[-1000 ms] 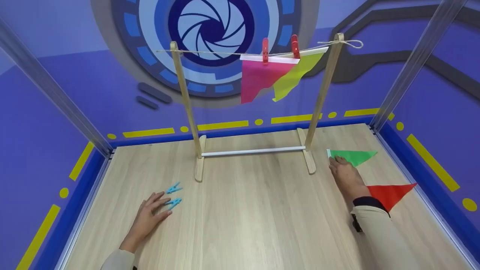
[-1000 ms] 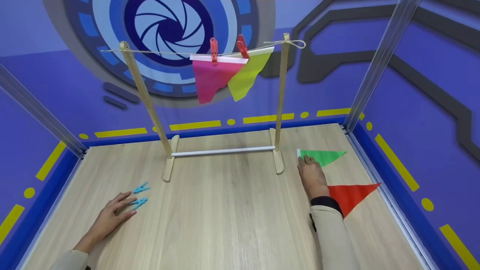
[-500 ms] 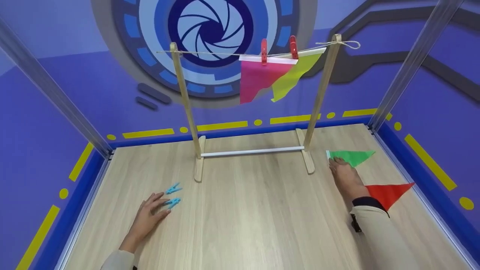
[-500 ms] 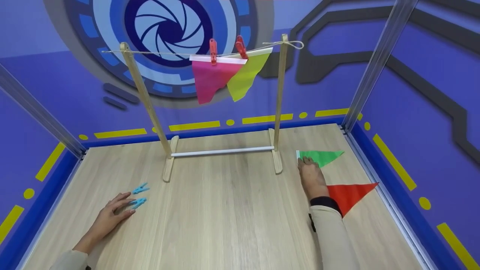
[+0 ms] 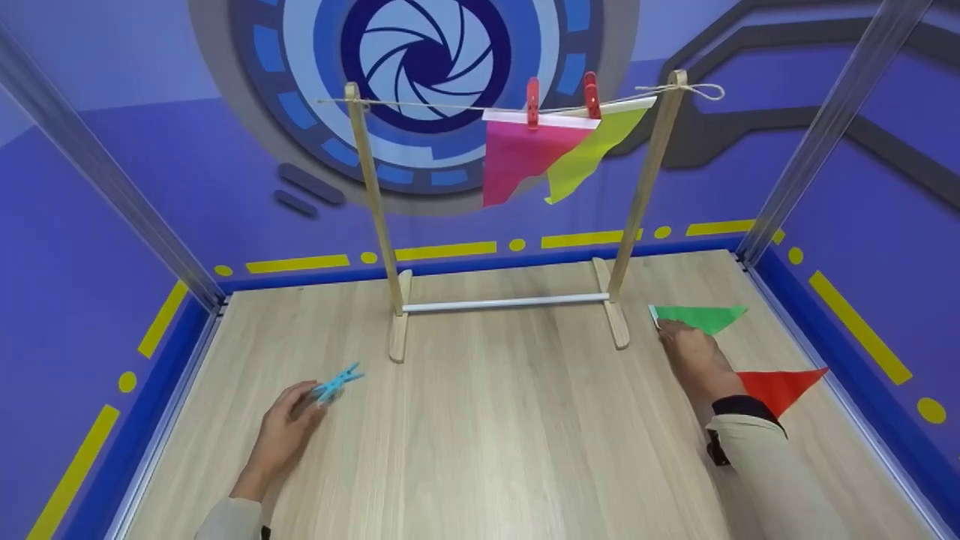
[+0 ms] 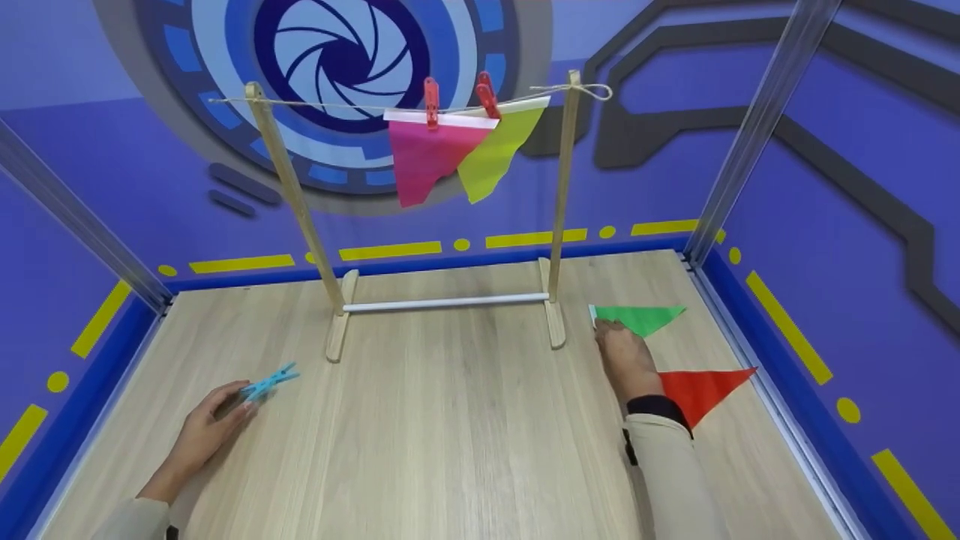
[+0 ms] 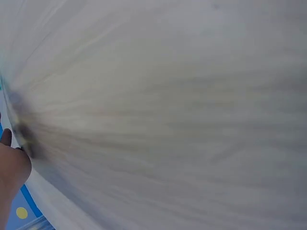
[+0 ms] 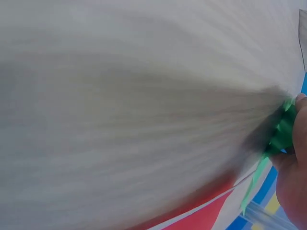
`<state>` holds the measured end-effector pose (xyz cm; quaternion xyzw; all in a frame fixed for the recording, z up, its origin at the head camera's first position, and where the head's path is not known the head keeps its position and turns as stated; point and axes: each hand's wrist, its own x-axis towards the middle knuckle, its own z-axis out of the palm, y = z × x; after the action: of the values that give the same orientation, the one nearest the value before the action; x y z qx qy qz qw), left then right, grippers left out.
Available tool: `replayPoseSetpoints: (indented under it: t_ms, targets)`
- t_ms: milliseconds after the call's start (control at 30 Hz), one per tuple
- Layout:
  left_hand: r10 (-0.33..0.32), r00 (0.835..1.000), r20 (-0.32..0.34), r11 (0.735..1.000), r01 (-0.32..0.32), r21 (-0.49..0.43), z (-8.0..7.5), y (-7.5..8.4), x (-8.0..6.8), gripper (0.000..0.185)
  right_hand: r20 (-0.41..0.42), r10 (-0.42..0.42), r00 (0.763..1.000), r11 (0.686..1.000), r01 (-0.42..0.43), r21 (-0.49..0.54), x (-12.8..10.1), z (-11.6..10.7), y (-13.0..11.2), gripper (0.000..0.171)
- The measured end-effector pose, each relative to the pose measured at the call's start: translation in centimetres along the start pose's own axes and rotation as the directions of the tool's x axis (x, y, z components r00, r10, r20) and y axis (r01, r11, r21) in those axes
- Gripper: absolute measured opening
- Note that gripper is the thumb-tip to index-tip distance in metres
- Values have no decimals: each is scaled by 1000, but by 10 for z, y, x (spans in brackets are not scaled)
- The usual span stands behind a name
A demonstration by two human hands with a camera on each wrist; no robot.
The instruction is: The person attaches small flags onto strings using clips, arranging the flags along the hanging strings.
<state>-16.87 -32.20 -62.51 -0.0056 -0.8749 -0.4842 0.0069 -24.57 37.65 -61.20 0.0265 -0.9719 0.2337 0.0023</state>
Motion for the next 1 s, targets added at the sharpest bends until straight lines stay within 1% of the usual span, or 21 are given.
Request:
replayPoseSetpoints:
  t_ms: [100,133,167,200,233,333,367,433,533,667,767,900,1000]
  targets:
    - [-2,999,-37,1000,2,-9,-5,3,2,39,60,24,998,999,-23,-26,-1,-4,-1,39]
    - [1,999,-44,1000,-2,-16,-7,5,3,39,66,-5,998,996,11,-85,-1,-5,-1,39]
    - [3,999,-50,1000,-4,-25,-9,6,3,39,64,-15,998,995,21,-97,0,-6,-2,39]
    - [14,998,-56,999,-16,-36,-11,8,4,39,57,-8,998,996,13,-83,0,-8,-3,40]
    - [25,998,-61,999,-28,-43,-13,10,5,39,47,-18,999,995,22,-96,0,-9,-3,40]
    - [46,996,-81,996,-52,-71,-18,15,9,40,39,16,999,999,-15,-42,2,-14,-6,42]
    - [48,995,-88,996,-54,-72,-19,17,11,41,34,31,999,999,-31,-5,3,-16,-7,43]
    - [48,993,-104,997,-55,-63,-20,20,13,42,48,24,999,999,-23,-26,6,-19,-8,44]
    - [54,990,-133,997,-62,-52,-21,26,16,42,58,17,998,1000,-15,-24,10,-23,-8,46]
    - [69,983,-173,996,-78,-48,-18,32,18,40,0,-1,1000,1000,1,0,14,-29,-7,45]
    - [81,977,-197,995,-92,-45,-16,35,18,39,-44,5,999,999,-2,49,12,-32,-6,46]
    - [104,969,-223,991,-121,-60,-13,39,18,40,-129,-60,990,998,61,2,11,-34,-6,42]
    - [104,966,-236,987,-129,-93,-12,45,18,40,-198,-122,973,991,109,-76,12,-36,-8,38]
